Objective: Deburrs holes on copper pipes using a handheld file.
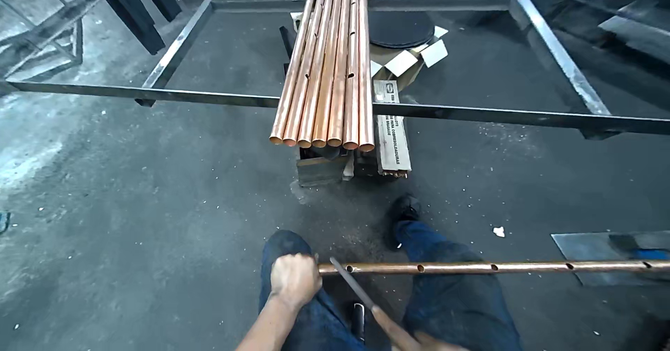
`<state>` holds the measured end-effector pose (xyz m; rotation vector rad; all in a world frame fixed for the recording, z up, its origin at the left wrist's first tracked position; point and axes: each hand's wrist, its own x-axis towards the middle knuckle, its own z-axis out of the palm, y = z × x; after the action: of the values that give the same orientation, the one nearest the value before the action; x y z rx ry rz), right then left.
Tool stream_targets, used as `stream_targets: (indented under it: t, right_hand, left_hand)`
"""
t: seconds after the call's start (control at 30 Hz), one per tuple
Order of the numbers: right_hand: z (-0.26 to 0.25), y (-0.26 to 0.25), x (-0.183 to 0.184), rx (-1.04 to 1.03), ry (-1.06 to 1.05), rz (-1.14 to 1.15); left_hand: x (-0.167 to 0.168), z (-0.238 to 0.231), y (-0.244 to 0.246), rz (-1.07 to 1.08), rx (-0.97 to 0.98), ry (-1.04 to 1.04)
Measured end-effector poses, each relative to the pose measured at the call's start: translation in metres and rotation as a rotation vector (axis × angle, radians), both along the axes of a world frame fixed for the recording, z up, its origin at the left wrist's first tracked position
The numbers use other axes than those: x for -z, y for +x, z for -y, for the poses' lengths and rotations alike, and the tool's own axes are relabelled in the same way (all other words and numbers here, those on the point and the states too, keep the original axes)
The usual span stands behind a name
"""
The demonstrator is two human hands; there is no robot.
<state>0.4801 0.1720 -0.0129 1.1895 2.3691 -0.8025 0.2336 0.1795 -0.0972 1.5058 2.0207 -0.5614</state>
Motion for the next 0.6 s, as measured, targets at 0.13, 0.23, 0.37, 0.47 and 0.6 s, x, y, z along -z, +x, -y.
stream_targets:
  t: [0.13,0.23,0.37,0.47,0.6]
  right_hand:
    - [-0.042,-0.045,0.025,0.022,-0.037,0.119]
    - [-0.016,-0.025,0.006,0.024,-0.019,0.051]
    - [-0.011,-0.019,0.007,0.017,0.022,0.024]
    - [-0.046,-0.056,0.023,0.031,-0.061,0.192]
    - [-0.005,-0.020,-0.003,0.017,-0.004,0.065]
  left_hand:
    - [0.001,0.000,0.000,-0.010,-0.004,0.021]
    - [-0.002,0.002,0.000,-0.014,0.002,0.020]
    - [0.002,0.003,-0.001,-0.011,-0.002,0.029]
    - [0.000,0.001,0.000,-0.002,-0.016,0.011]
    - [0.000,0.001,0.000,-0.009,-0.018,0.022]
